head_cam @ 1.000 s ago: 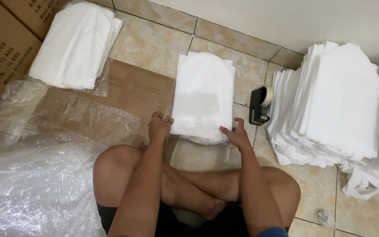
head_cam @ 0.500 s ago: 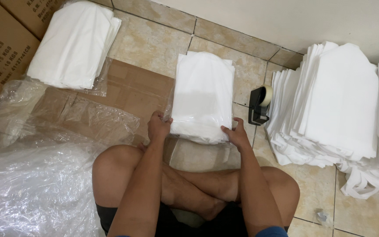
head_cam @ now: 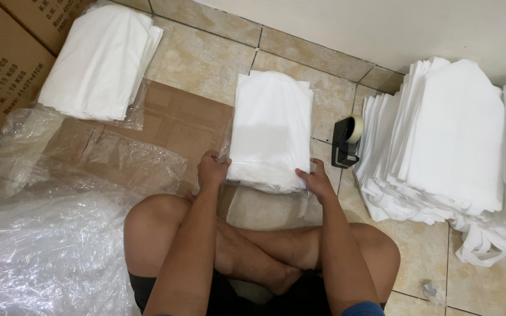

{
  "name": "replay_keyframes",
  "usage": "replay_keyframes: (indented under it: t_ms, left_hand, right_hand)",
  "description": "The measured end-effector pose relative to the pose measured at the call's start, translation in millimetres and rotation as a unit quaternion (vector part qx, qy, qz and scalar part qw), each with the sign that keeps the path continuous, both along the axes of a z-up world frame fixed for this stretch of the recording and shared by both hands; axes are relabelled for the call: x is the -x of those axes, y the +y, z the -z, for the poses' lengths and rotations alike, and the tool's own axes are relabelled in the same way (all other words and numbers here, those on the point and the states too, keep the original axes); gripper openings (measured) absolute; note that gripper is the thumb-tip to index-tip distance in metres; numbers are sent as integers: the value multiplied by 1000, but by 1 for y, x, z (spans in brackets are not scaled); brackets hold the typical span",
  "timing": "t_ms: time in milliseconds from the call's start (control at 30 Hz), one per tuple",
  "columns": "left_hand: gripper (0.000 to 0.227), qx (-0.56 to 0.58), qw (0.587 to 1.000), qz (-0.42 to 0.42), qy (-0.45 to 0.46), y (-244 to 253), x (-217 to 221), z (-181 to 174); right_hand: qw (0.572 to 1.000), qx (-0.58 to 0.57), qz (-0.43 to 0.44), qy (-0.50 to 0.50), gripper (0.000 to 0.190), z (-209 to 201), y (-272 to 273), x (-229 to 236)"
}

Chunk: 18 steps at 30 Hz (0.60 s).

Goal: The person sits on the floor and stacks white plastic bags into a neat pile. They then wrap the stack in a clear plastic bag and secure it with tape using a tape dispenser.

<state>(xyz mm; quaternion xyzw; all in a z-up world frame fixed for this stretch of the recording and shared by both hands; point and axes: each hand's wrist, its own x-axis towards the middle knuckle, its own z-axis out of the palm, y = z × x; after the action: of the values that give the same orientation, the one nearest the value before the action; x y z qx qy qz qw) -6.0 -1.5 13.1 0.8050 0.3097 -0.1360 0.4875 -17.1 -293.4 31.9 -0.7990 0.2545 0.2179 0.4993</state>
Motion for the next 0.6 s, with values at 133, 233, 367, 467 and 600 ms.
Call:
replay_keyframes:
  t_ms: [133,233,367,467,600]
  left_hand:
    - [35,11,1000,-1,-2,-1,2,-4]
    - [37,15,1000,-9,-4,-1,0,5]
    - [43,24,1000,11,2,3,-3,22]
    - [48,22,999,29,21,4,-7,35]
    - [57,50,997,34,41,5,-11,49]
  right_hand:
    - [1000,5,-2,0,79,-6,1,1]
    - [1000,1,2,-1,80,-7,1,1]
    - [1000,-8,9,3,80,-9,3,2]
    - [1000,-2,5,7,81,-17,5,3]
    - [1000,4,-1,12,80,-25,8,3]
